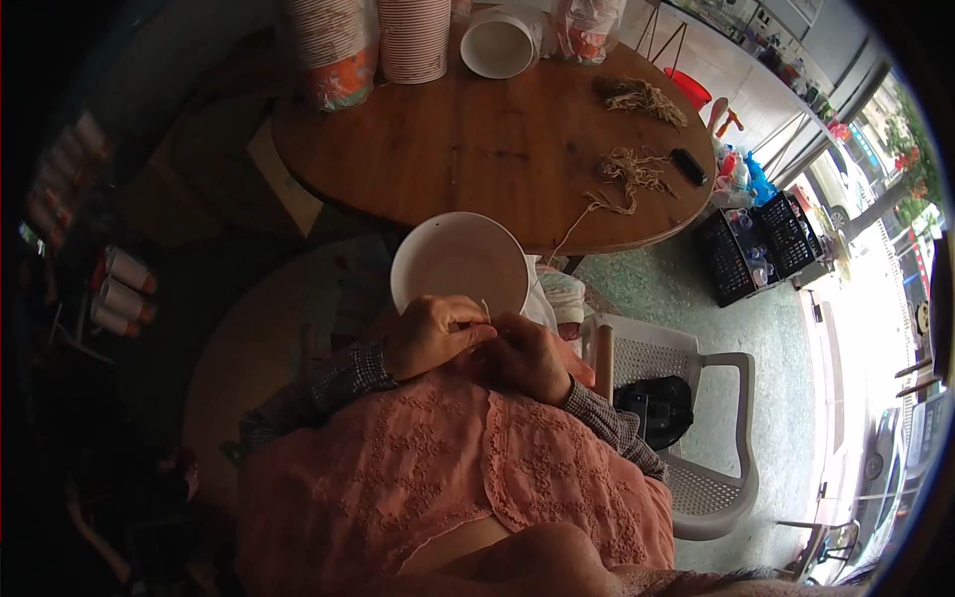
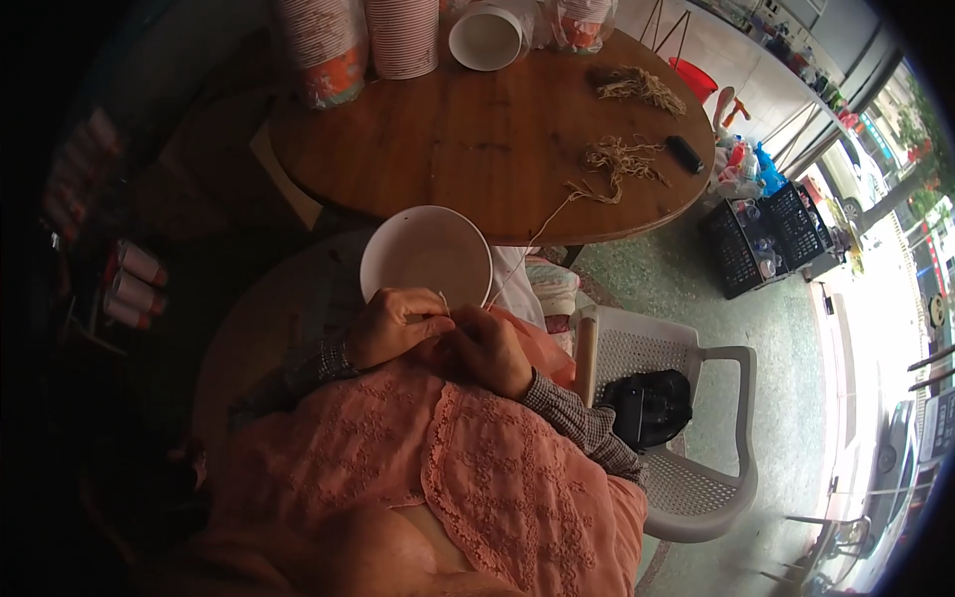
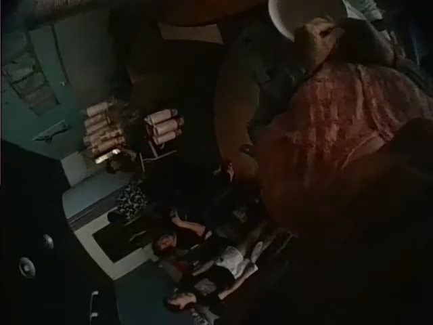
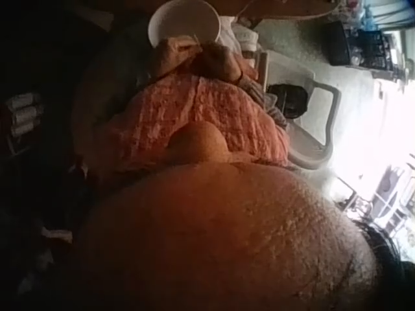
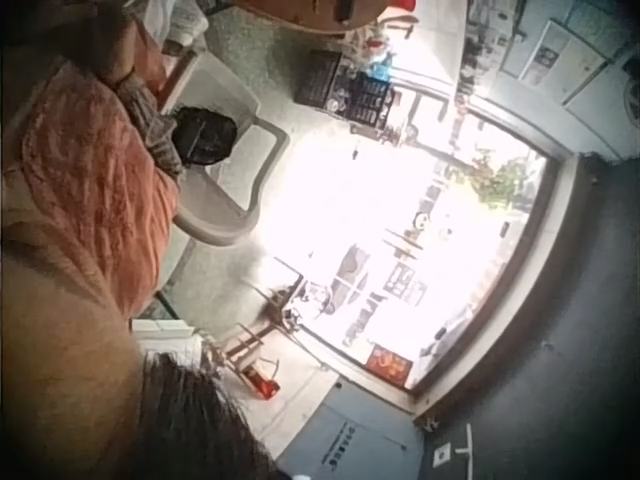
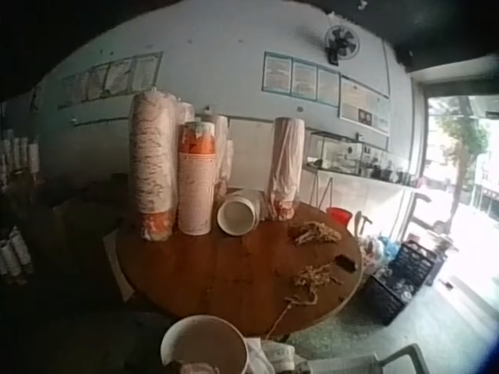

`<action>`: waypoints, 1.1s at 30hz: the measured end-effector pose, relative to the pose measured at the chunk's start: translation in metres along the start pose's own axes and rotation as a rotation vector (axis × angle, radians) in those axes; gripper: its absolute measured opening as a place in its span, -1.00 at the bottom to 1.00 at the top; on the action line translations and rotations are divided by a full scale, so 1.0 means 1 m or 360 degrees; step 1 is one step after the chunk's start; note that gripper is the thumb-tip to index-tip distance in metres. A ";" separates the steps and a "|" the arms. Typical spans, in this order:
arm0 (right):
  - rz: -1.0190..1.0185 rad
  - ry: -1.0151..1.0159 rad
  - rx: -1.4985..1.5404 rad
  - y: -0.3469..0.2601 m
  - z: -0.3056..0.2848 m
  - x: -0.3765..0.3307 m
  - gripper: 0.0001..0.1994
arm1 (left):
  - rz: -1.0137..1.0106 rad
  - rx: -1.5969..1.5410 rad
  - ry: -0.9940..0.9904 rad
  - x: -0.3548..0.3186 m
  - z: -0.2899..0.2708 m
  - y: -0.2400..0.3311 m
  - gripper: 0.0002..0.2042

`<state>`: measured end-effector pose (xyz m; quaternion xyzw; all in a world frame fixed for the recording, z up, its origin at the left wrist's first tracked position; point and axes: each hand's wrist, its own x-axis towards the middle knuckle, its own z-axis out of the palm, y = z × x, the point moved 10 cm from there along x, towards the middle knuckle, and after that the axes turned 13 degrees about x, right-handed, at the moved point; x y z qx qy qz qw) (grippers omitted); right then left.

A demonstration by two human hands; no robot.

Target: The recorder is threading cord handles through holes in paper buckets to assemble them.

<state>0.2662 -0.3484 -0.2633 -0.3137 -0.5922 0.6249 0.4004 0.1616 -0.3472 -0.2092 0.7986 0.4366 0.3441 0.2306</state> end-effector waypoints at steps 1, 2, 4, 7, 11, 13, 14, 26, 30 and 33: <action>0.0053 -0.0002 0.0053 0.004 0.000 0.000 -0.86 | -0.0001 0.0003 0.0003 -0.001 0.002 -0.001 -0.84; 0.0050 -0.0007 0.0050 0.007 0.000 0.001 -0.86 | -0.0017 0.0004 0.0045 -0.002 0.003 -0.002 -0.85; 0.0019 0.0028 0.0049 0.011 -0.003 0.002 -0.85 | -0.0029 0.0007 0.0091 -0.003 0.005 -0.002 -0.86; -0.0050 0.0032 -0.0261 -0.009 0.001 0.001 -0.84 | -0.0159 -0.0068 0.0149 -0.004 0.004 -0.011 -0.87; -0.0129 -0.0120 -0.0511 -0.002 0.006 0.000 -0.82 | -0.0091 0.0002 0.0173 -0.003 0.001 -0.005 -0.88; -0.0286 0.0046 -0.0381 -0.010 0.001 -0.003 -0.82 | -0.0085 -0.0020 0.0129 -0.006 0.002 -0.003 -0.88; -0.0288 0.0043 -0.0383 -0.014 0.004 -0.005 -0.82 | 0.0095 0.0049 0.0170 -0.010 -0.002 0.009 -0.87; -0.0608 -0.0055 -0.0467 -0.039 0.003 0.003 -0.75 | 0.0243 0.0007 0.0390 0.007 -0.022 0.021 -0.86; -0.0430 -0.0059 -0.0566 -0.033 -0.012 0.001 -0.64 | -0.0200 -0.0402 0.0365 0.009 -0.017 -0.022 -0.90; -0.0352 0.0280 -0.0062 -0.036 -0.047 -0.003 -0.65 | -0.0108 -0.0814 0.0321 0.026 -0.034 -0.019 -0.88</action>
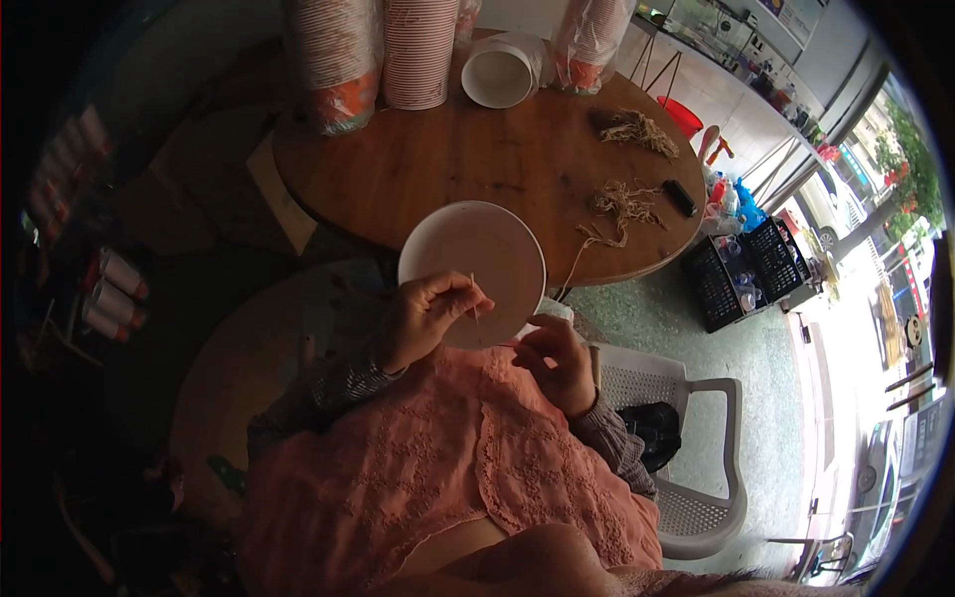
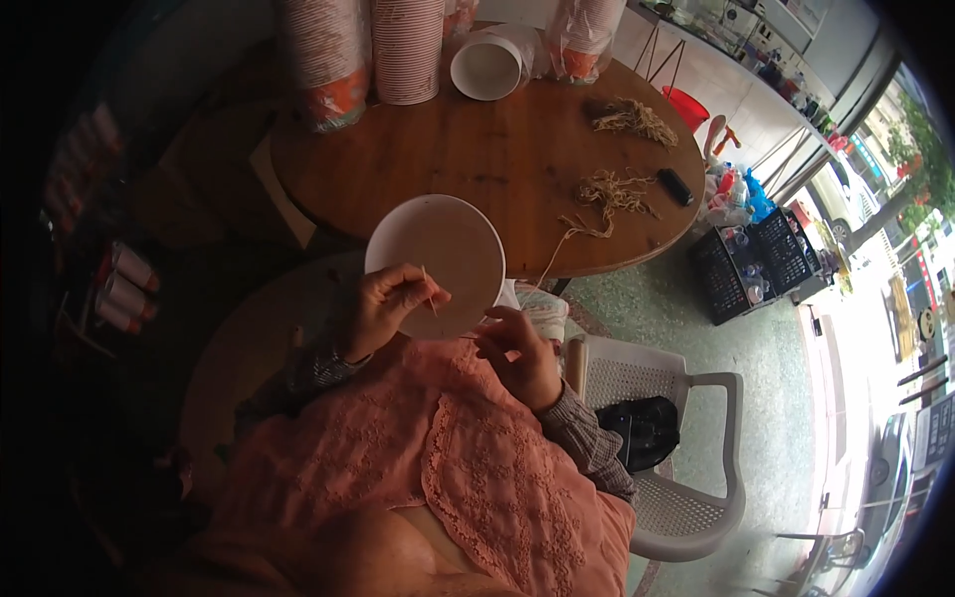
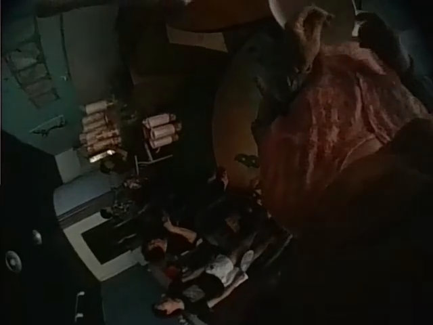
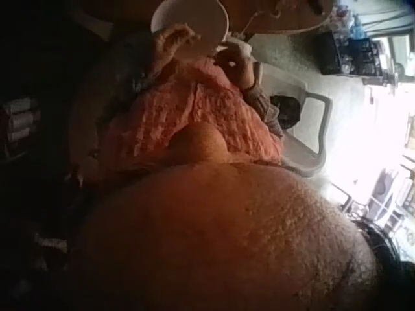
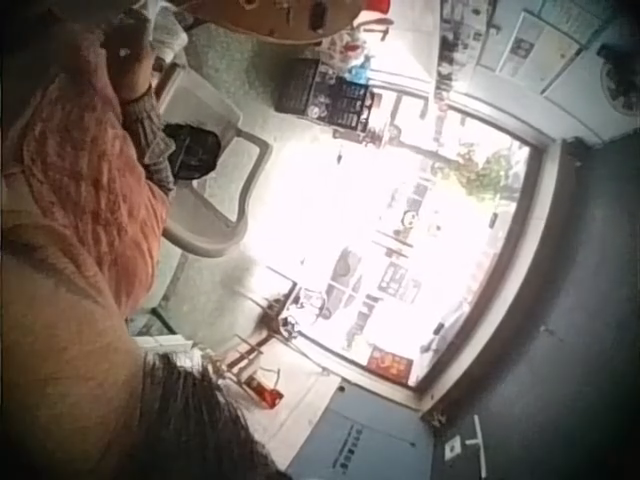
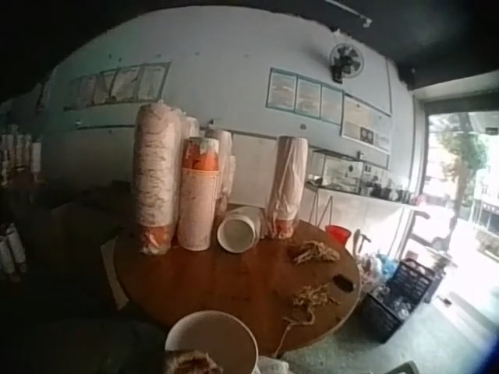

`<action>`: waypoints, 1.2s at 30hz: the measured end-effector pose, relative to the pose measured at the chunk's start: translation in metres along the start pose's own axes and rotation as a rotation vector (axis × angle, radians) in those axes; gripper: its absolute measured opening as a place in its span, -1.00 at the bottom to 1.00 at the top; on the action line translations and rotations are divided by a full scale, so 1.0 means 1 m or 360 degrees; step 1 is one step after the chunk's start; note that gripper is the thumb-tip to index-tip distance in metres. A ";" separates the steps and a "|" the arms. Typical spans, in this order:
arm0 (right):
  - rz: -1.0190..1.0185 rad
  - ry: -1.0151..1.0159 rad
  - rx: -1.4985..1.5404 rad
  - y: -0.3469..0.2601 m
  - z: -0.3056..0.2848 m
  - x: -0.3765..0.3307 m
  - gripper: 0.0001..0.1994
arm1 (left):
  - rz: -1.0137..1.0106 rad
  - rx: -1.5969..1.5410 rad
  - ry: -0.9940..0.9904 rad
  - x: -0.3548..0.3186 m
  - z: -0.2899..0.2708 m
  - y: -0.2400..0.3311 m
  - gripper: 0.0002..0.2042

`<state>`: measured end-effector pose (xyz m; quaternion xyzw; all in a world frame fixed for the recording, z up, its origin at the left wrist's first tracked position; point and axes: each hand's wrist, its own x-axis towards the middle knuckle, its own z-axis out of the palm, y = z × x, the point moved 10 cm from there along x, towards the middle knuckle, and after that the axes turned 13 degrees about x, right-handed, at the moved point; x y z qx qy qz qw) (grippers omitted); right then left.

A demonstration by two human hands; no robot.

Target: The recorder is threading cord handles through holes in paper buckets to assemble them.

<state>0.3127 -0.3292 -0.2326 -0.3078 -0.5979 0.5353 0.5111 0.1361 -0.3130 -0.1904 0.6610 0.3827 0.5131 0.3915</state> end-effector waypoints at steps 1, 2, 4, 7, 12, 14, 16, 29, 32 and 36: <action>0.0003 -0.0005 -0.0004 -0.010 -0.001 0.007 -0.65 | -0.0014 -0.0069 -0.0044 0.006 -0.002 0.005 -0.87; -0.0187 -0.0095 -0.0421 -0.029 0.004 0.009 -0.72 | -0.0031 -0.0078 -0.0044 0.009 -0.005 0.010 -0.87; -0.0374 -0.0205 -0.0898 -0.059 0.024 0.009 -0.88 | -0.0062 -0.0362 -0.0290 0.013 0.004 0.020 -0.87; -0.0297 -0.0824 -0.0578 -0.065 0.055 0.000 -0.87 | -0.0079 -0.0215 -0.0492 0.000 0.009 0.044 -0.88; -0.0271 -0.0861 -0.0467 -0.078 0.061 0.001 -0.85 | -0.0090 0.0048 -0.0533 -0.012 0.021 0.044 -0.89; -0.0271 -0.0852 -0.0672 -0.075 0.051 0.006 -0.83 | -0.0151 0.0056 -0.0481 -0.004 0.022 0.018 -0.89; -0.0270 -0.0809 -0.0637 -0.078 0.044 0.008 -0.86 | -0.0272 0.0161 -0.0367 0.006 0.013 0.003 -0.85; -0.0836 -0.0394 -0.0940 -0.117 0.039 0.054 -0.82 | -0.0524 -0.0300 -0.0304 0.030 0.022 -0.017 -0.83; -0.0785 -0.0374 -0.0867 -0.112 0.038 0.071 -0.81 | -0.0410 -0.0184 -0.0374 0.035 0.026 -0.014 -0.86; -0.0522 -0.0402 -0.0824 -0.091 0.027 0.089 -0.80 | -0.0428 -0.0376 -0.0430 0.032 0.031 -0.007 -0.86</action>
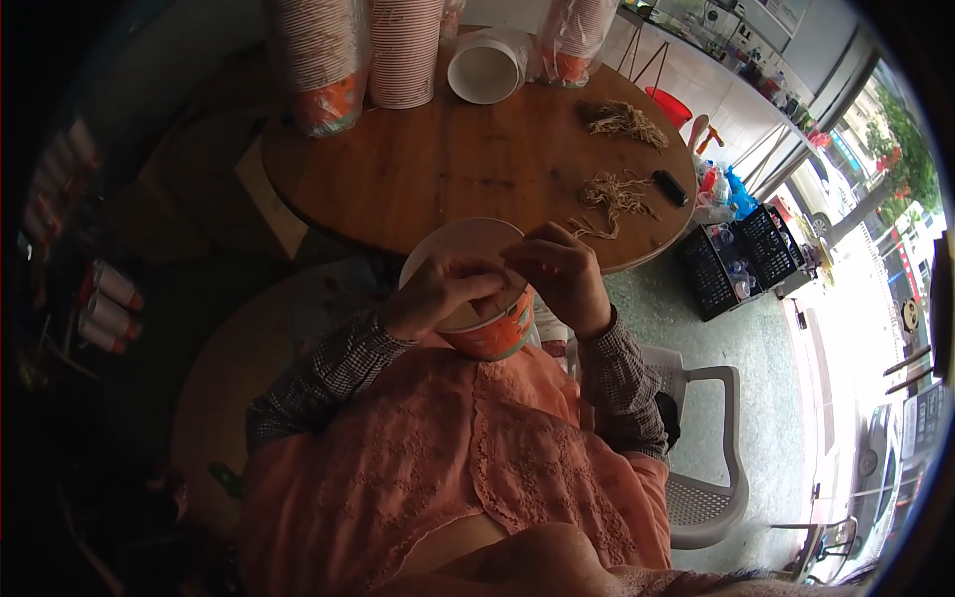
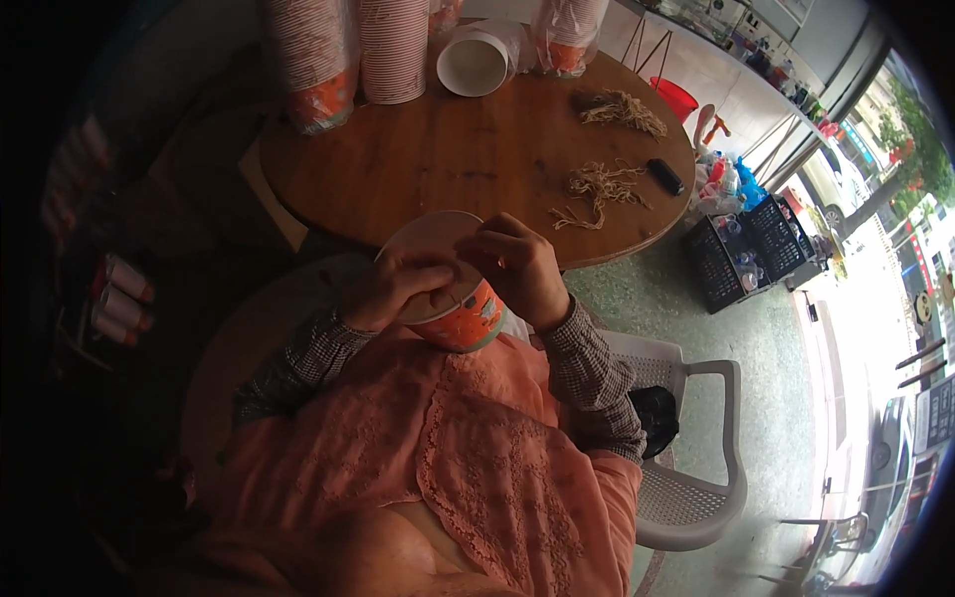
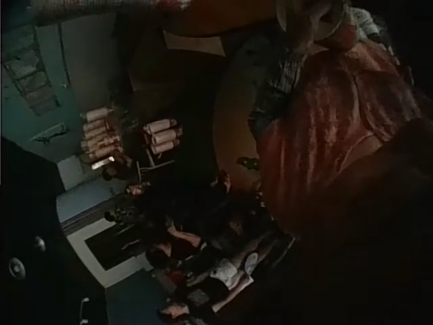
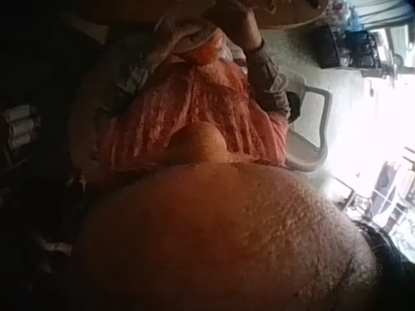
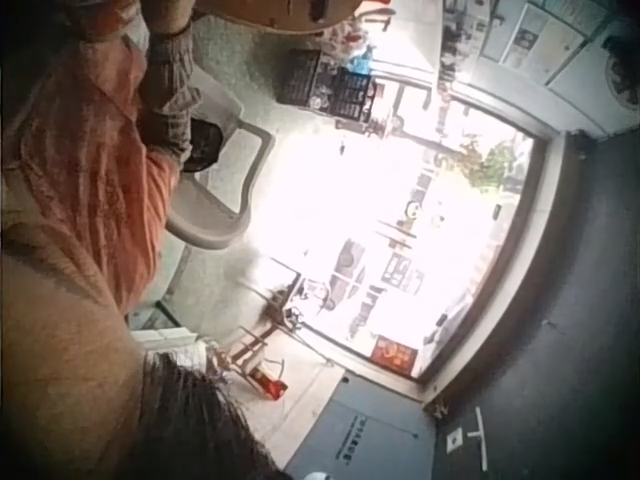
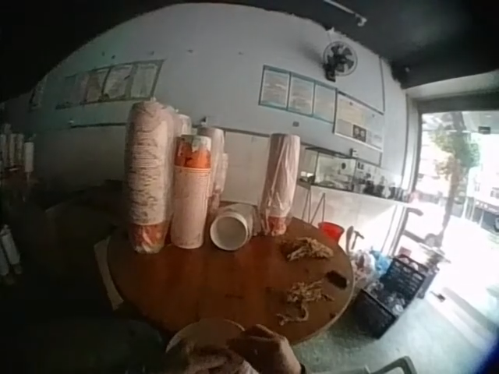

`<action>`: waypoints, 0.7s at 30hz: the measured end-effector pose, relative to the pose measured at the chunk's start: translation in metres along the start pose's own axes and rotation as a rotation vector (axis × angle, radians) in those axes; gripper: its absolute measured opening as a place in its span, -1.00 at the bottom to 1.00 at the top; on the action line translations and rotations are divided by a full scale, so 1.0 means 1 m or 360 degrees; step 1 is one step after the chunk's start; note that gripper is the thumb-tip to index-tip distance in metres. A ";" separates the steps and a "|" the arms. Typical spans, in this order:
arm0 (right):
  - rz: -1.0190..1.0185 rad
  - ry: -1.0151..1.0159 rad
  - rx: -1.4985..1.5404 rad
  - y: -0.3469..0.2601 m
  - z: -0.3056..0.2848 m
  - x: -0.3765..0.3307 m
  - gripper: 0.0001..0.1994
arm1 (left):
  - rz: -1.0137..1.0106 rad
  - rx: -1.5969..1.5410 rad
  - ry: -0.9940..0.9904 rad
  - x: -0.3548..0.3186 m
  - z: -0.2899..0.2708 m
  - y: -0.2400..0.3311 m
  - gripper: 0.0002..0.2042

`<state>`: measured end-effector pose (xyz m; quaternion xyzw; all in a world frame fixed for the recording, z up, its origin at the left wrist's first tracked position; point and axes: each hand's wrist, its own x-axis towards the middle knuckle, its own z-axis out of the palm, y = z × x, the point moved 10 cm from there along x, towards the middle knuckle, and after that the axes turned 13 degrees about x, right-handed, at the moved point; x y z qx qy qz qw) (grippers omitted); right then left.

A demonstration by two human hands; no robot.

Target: The recorder is threading cord handles through holes in paper buckets to assemble them.

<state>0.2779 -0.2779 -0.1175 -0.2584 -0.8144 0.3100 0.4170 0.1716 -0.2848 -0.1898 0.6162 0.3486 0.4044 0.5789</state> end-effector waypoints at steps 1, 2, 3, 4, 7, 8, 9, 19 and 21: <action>0.0001 -0.0001 -0.0001 0.004 0.001 0.000 -0.80 | 0.0027 0.0031 -0.0033 0.001 -0.001 -0.004 -0.86; 0.0042 0.0116 0.0201 0.010 -0.004 -0.004 -0.81 | 0.0052 0.0059 -0.0063 -0.001 0.001 -0.005 -0.85; 0.0085 0.0233 0.0403 0.017 -0.008 -0.009 -0.81 | 0.0051 0.0055 -0.0059 -0.002 0.002 -0.005 -0.85; 0.0088 0.0226 0.0405 0.023 -0.006 -0.015 -0.81 | -0.0022 -0.0097 0.0012 -0.004 0.000 -0.008 -0.85; -0.0185 0.0415 0.0662 0.016 -0.019 -0.035 -0.76 | -0.0109 -0.0243 0.0071 -0.004 -0.005 -0.011 -0.84; -0.0186 0.0412 0.0667 0.011 -0.017 -0.037 -0.76 | -0.0132 -0.0228 0.0056 -0.004 -0.005 -0.011 -0.84; -0.0206 0.0375 0.0444 0.002 -0.014 -0.038 -0.75 | -0.0133 -0.0226 0.0062 -0.004 -0.006 -0.010 -0.84; -0.0263 0.0304 0.0262 -0.002 -0.002 -0.031 -0.86 | -0.0066 -0.0177 -0.0004 -0.002 0.004 -0.003 -0.83; -0.0290 0.0310 0.0260 -0.008 -0.001 -0.029 -0.90 | -0.0029 -0.0162 -0.0051 -0.002 0.007 0.000 -0.84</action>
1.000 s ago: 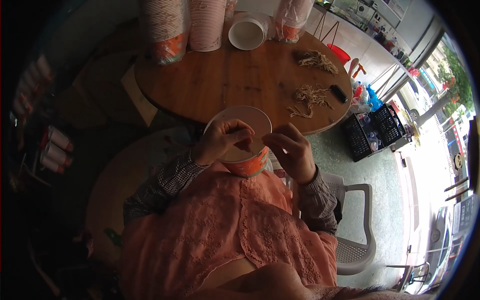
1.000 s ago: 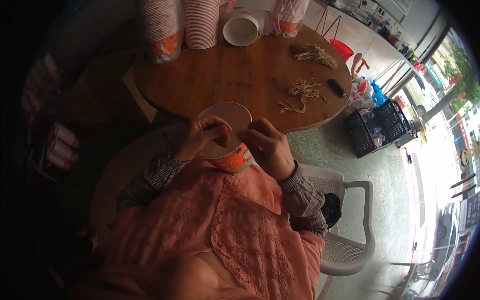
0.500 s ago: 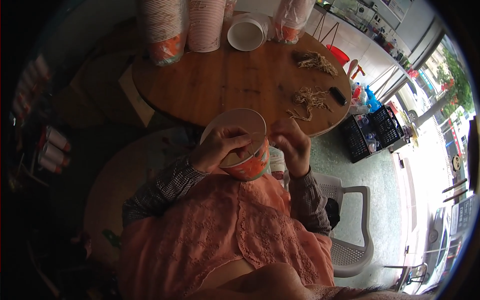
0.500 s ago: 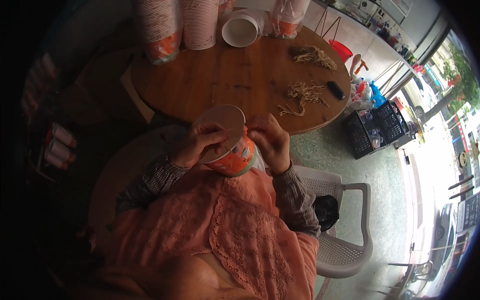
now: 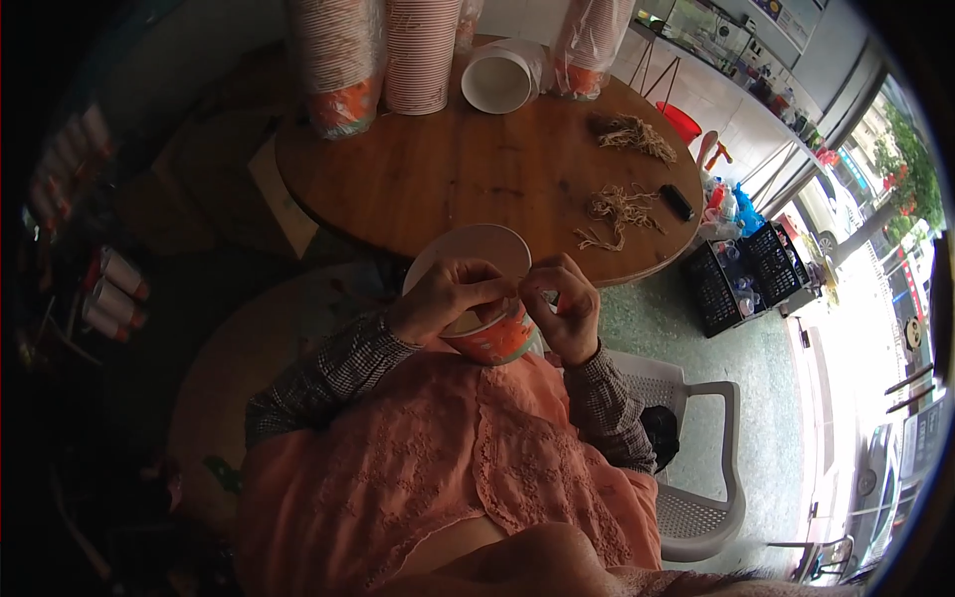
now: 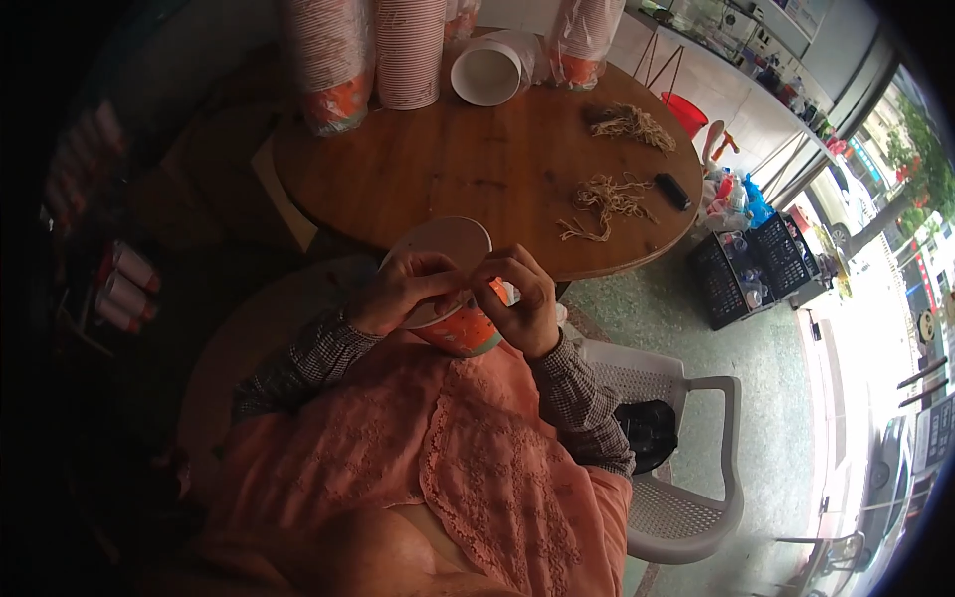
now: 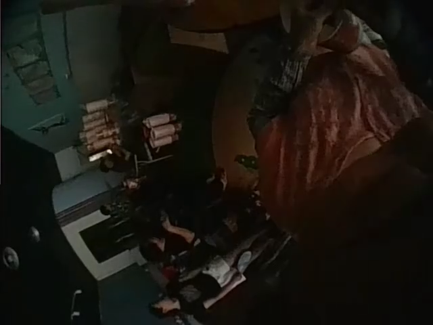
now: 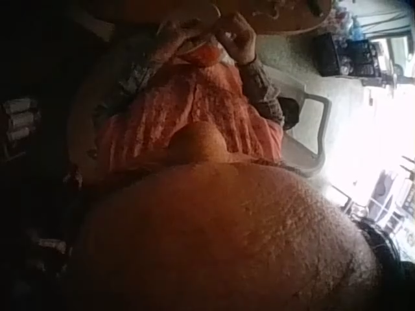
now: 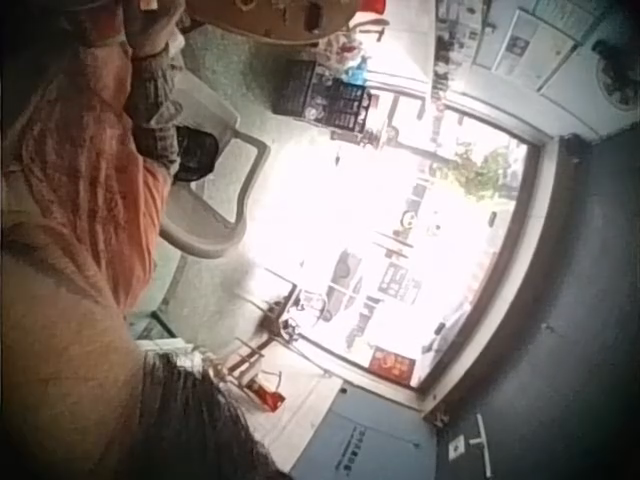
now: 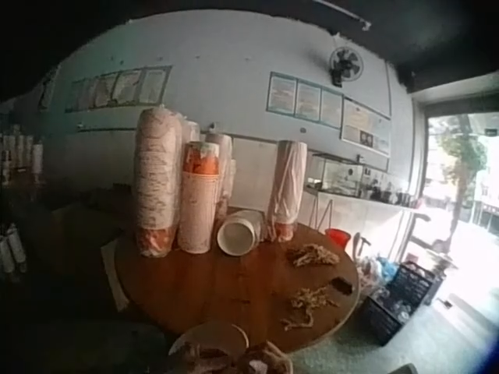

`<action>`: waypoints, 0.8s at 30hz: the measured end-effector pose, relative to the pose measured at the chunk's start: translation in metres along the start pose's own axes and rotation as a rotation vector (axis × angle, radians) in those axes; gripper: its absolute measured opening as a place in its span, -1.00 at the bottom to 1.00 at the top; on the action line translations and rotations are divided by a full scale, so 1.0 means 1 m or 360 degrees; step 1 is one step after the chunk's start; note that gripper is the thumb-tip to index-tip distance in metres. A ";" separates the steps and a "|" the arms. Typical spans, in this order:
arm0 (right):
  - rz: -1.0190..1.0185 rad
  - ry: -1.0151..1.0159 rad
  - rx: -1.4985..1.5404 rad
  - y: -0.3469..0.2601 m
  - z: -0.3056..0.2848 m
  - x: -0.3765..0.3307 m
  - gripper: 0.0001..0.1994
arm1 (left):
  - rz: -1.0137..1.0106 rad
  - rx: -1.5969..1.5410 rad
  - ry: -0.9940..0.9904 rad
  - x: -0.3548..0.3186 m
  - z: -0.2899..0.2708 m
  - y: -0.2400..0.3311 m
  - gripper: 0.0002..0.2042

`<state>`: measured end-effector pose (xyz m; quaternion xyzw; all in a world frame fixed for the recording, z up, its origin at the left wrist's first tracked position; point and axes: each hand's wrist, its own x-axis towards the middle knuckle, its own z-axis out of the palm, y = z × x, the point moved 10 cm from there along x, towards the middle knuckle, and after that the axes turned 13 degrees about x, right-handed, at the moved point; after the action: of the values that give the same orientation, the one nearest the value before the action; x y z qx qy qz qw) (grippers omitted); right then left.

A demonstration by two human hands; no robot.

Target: The recorder is threading cord handles through holes in paper buckets to assemble them.

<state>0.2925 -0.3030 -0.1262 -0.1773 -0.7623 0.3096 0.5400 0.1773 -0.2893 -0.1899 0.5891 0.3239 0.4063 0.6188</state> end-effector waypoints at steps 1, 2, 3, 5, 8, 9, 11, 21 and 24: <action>0.0062 0.0124 0.0052 0.002 -0.006 0.000 -0.90 | 0.0016 0.0131 -0.0006 0.000 0.000 -0.001 -0.85; 0.0125 0.0248 0.0101 0.005 -0.013 -0.001 -0.89 | 0.0034 0.0262 -0.0014 0.001 0.000 -0.002 -0.86; 0.0121 0.0248 0.0097 0.008 -0.015 -0.002 -0.89 | 0.0039 0.0263 -0.0016 -0.001 -0.002 -0.004 -0.86; 0.0132 0.0431 -0.0054 0.016 -0.032 -0.006 -0.88 | 0.0100 0.0497 0.0039 -0.006 -0.012 -0.003 -0.87; 0.0019 0.0312 -0.0228 -0.007 -0.033 -0.005 -0.87 | -0.0086 0.0327 0.0136 -0.013 -0.027 -0.004 -0.86; -0.0032 0.0198 -0.0312 -0.014 -0.026 -0.005 -0.86 | -0.0087 0.0327 0.0139 -0.014 -0.030 -0.001 -0.86; -0.0206 -0.0081 -0.0531 -0.033 -0.005 -0.001 -0.85 | -0.0137 0.0012 0.0128 -0.016 -0.032 -0.001 -0.87; 0.0124 -0.0022 -0.0023 -0.009 0.008 0.016 -0.86 | 0.0065 0.0073 0.0052 -0.010 -0.007 0.009 -0.86; 0.0337 0.0072 0.0152 0.011 0.000 0.008 -0.87 | 0.0041 0.0223 0.0120 -0.013 -0.007 0.014 -0.86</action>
<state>0.2894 -0.2899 -0.1275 -0.2378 -0.7112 0.3970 0.5292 0.1636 -0.2983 -0.1778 0.6193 0.3670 0.4125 0.5582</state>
